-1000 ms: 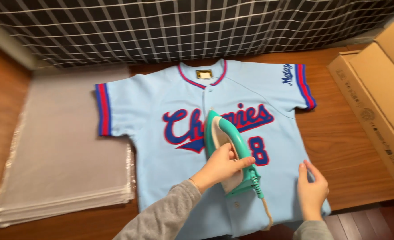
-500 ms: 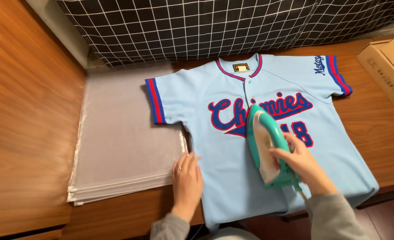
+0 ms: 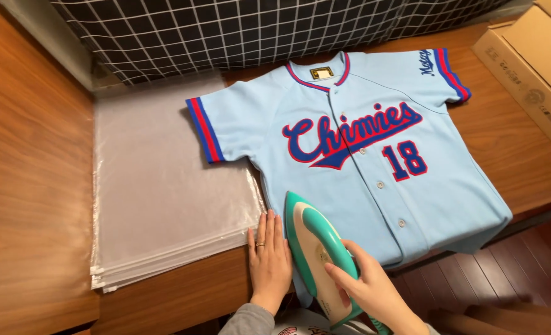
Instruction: The person removes a baseball jersey from a hanger, spreads it out on a flat surface, and uses a handheld iron to remove wrinkles from both sides of the garment.
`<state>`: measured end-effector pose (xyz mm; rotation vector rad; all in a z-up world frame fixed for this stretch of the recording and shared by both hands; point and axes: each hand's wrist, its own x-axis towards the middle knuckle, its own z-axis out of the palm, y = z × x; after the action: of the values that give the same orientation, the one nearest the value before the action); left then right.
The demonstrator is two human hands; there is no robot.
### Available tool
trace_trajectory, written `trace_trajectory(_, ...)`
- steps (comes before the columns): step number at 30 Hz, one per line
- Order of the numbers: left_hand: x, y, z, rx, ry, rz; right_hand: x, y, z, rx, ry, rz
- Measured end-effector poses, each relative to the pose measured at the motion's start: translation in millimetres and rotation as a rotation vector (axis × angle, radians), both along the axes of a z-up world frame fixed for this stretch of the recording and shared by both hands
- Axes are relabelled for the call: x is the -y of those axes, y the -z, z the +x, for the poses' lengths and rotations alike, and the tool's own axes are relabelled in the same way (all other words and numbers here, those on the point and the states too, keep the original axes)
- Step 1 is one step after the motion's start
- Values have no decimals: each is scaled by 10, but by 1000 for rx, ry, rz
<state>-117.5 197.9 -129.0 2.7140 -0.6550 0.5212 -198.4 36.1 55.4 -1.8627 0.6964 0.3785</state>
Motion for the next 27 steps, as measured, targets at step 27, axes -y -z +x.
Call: trace_trajectory(27, 1452, -1129, -493, -1088, 148, -911, 1435, 294, -140, 271, 303, -148)
